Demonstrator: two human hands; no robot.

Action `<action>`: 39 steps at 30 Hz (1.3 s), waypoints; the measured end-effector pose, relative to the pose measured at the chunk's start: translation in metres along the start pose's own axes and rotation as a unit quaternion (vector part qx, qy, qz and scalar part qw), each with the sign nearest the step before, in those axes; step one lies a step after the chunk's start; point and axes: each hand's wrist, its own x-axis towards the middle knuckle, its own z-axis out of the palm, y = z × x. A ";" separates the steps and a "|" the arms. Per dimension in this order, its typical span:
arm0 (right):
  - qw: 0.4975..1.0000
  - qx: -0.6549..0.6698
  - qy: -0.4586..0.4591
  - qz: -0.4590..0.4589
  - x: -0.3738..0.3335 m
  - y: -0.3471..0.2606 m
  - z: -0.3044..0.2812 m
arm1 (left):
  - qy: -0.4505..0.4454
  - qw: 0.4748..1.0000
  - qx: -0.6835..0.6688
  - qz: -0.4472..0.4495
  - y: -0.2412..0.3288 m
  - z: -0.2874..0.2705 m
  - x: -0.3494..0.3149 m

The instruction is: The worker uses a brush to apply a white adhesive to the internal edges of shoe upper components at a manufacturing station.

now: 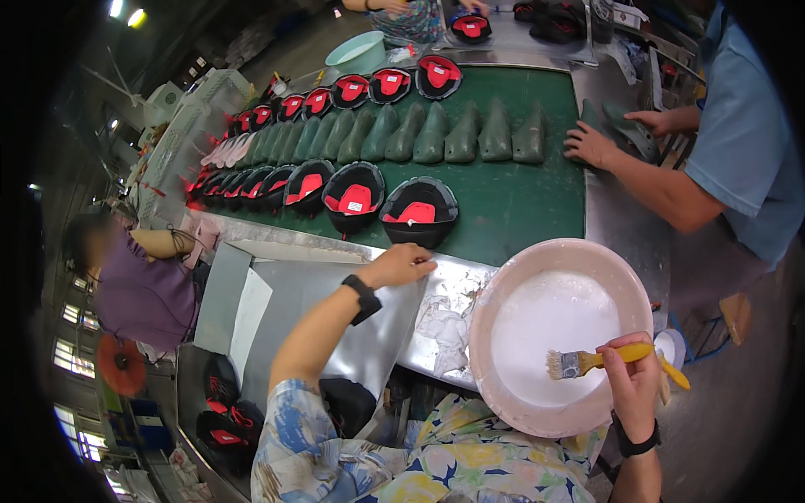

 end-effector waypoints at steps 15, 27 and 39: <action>0.992 -0.064 -0.074 -0.084 0.014 0.013 -0.022 | -0.079 0.981 -0.009 -0.176 -0.025 -0.113 -0.263; 0.979 -0.052 -0.172 -0.092 0.009 0.003 0.020 | 0.028 0.853 -0.382 -0.354 0.019 -0.058 -0.333; 0.982 -0.130 -0.110 -0.082 0.026 0.029 -0.002 | 0.114 0.965 -0.157 -0.178 -0.066 -0.010 -0.282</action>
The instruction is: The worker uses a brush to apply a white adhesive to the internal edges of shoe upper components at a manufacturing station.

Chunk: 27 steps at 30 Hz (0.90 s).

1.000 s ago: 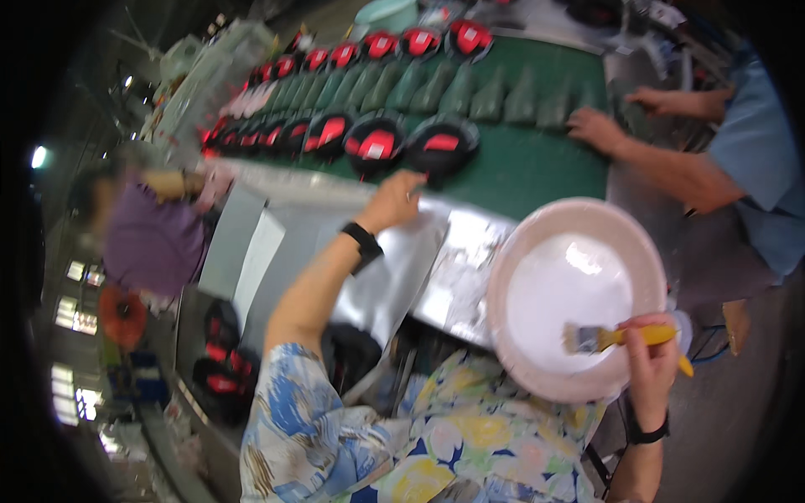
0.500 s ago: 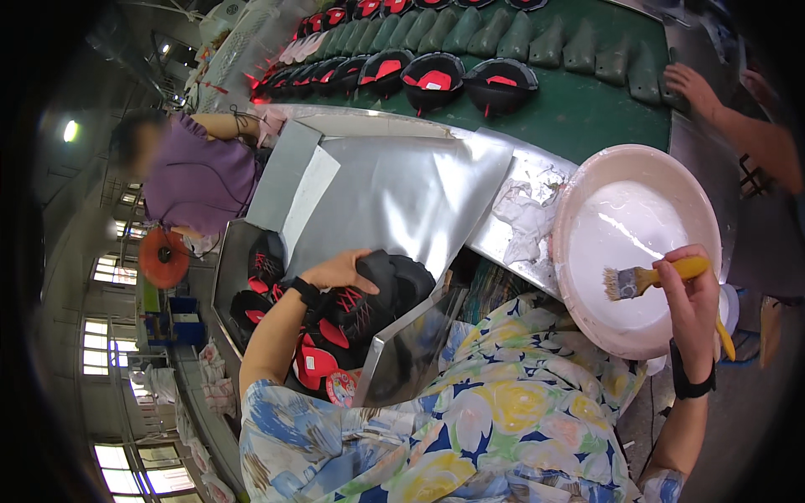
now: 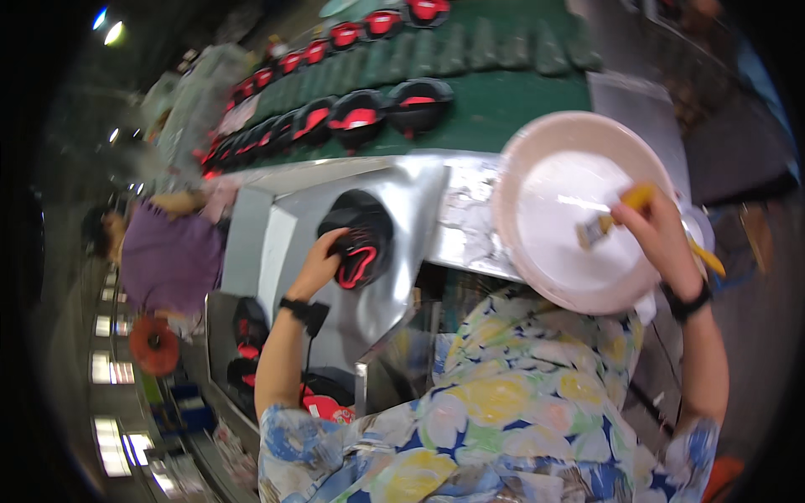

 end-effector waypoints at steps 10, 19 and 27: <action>0.973 -0.098 -0.206 -0.038 0.041 -0.002 0.084 | 0.127 0.963 0.236 0.011 0.052 -0.009 -0.015; 0.975 -0.125 -0.109 -0.145 0.031 -0.012 -0.001 | 0.121 0.888 -0.444 0.017 0.096 -0.117 -0.038; 0.980 -0.052 0.008 -0.193 0.043 -0.042 -0.033 | -0.120 0.937 -0.283 0.166 0.250 0.038 0.050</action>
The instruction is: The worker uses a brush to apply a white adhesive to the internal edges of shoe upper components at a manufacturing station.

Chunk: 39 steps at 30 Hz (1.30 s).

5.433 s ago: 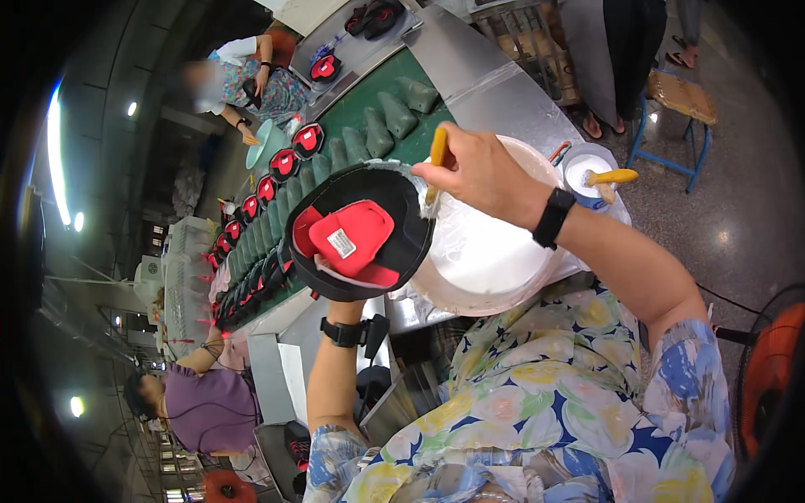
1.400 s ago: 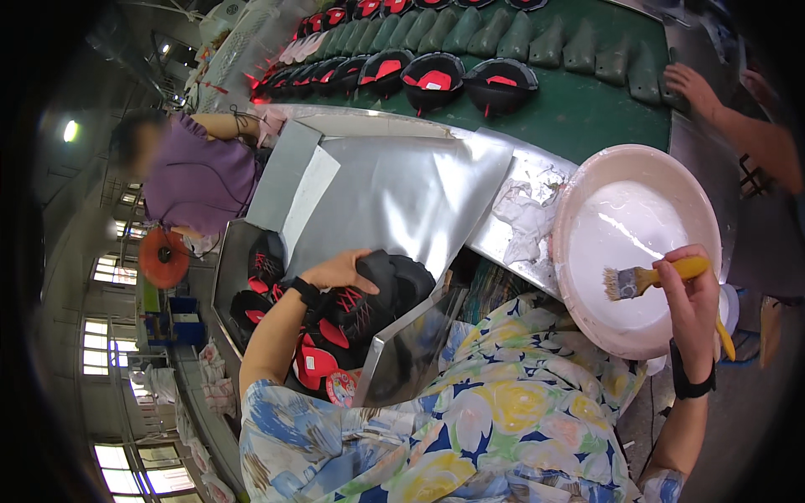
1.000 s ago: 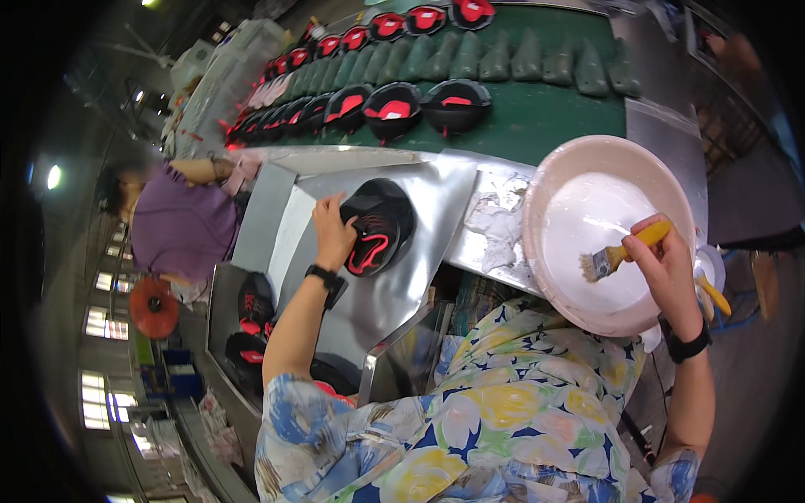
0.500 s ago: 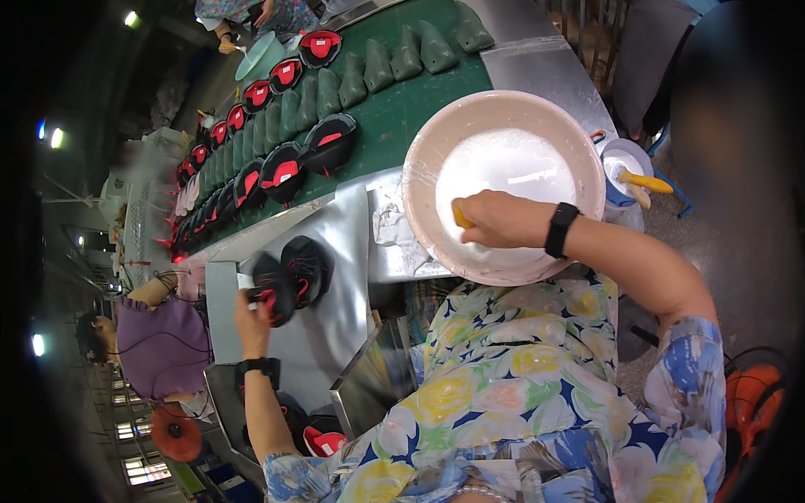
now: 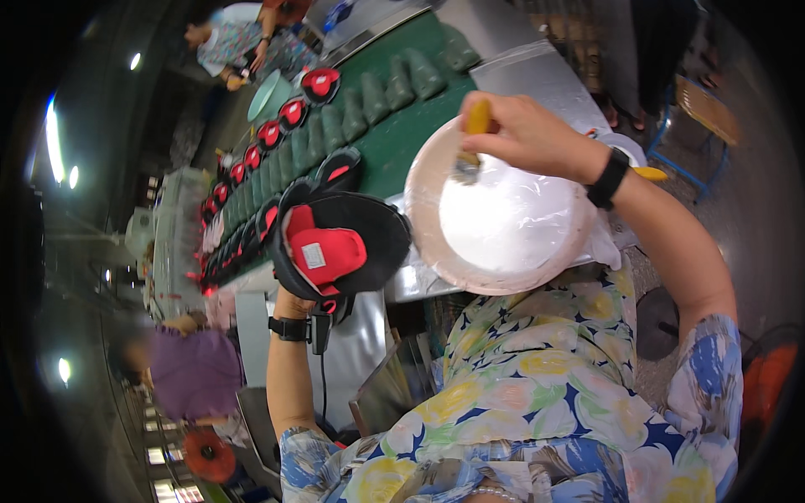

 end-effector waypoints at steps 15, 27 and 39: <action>0.985 -0.001 0.167 0.046 -0.009 -0.008 0.006 | 0.051 0.985 0.045 0.158 -0.061 0.054 0.081; 0.942 0.226 0.151 0.199 -0.033 -0.019 0.051 | 0.214 0.871 0.175 0.406 -0.051 0.090 0.081; 0.966 0.214 0.148 0.015 -0.030 -0.004 0.025 | -0.120 0.990 -0.068 0.003 -0.020 0.079 0.067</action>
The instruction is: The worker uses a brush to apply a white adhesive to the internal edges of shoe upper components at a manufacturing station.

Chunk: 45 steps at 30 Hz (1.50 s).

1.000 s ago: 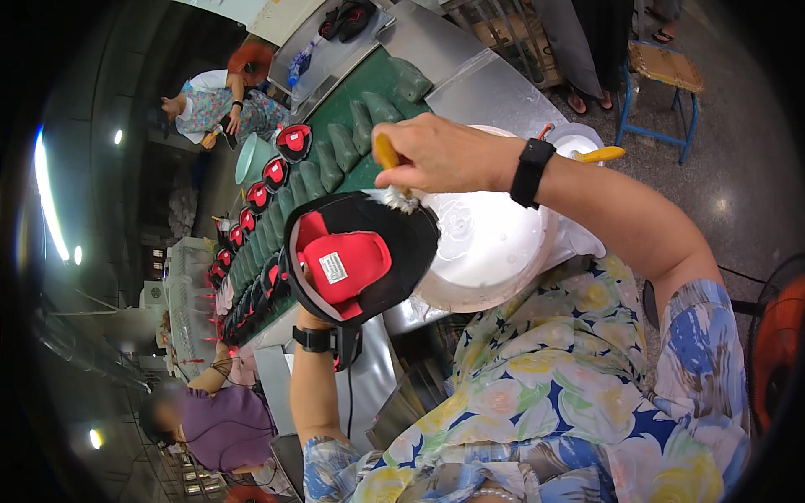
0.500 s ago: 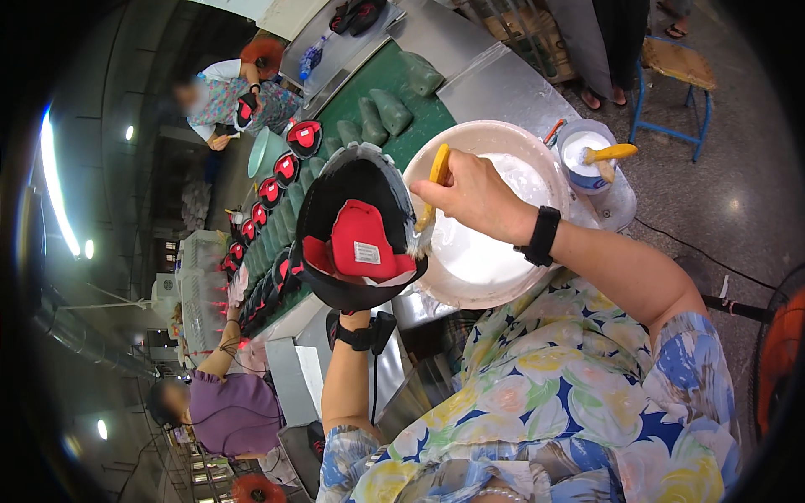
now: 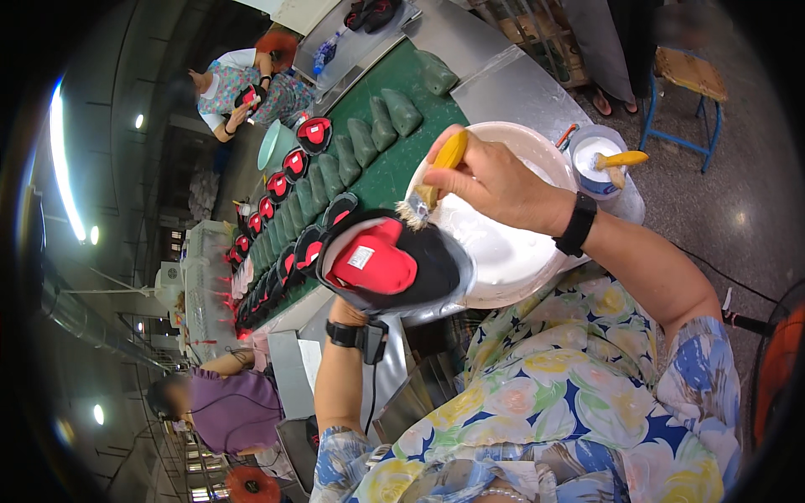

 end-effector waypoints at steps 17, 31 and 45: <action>0.959 -0.183 -0.208 -0.060 0.018 -0.013 0.007 | 0.038 0.987 -0.155 0.013 -0.041 0.030 -0.014; 0.954 -0.214 -0.187 -0.099 0.022 -0.015 -0.003 | 0.192 0.975 -0.099 0.050 -0.043 -0.016 -0.002; 0.980 -0.122 -0.059 0.149 -0.017 0.012 -0.020 | 0.371 0.924 -0.094 -0.018 -0.175 -0.168 0.111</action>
